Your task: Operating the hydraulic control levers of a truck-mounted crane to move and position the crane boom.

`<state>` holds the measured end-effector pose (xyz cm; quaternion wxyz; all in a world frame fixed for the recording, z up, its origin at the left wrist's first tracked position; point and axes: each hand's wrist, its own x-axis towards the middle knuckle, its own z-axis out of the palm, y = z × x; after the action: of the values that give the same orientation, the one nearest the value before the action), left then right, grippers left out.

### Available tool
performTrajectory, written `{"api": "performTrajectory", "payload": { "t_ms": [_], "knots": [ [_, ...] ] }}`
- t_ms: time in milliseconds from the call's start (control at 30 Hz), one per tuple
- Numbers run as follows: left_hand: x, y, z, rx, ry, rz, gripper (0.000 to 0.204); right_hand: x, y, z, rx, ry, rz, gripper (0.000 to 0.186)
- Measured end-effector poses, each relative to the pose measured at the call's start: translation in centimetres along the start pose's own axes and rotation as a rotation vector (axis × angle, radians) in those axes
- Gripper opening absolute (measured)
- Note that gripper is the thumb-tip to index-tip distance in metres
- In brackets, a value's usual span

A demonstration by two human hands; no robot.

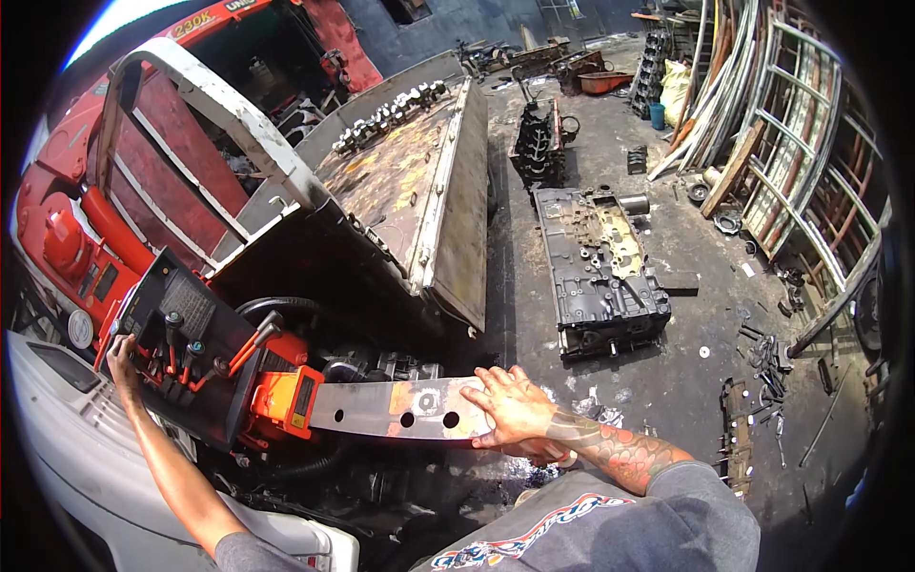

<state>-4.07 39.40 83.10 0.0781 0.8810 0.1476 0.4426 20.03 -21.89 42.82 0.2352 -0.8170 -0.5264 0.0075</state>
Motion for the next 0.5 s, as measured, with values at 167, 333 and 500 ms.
{"api": "performTrajectory", "payload": {
  "t_ms": [167,333,500],
  "knots": [
    [0.1,-0.7,0.0,0.052,-0.039,0.108,0.028,0.0,0.1,0.0,-0.020,0.006,0.016,0.095],
    [0.3,-0.7,0.1,-0.036,0.005,-0.015,0.029,0.0,0.1,0.0,0.007,-0.014,0.011,0.095],
    [-0.1,0.4,0.2,0.089,-0.011,0.079,0.028,0.0,0.0,-0.2,0.026,-0.040,0.000,0.095]
  ]
}}
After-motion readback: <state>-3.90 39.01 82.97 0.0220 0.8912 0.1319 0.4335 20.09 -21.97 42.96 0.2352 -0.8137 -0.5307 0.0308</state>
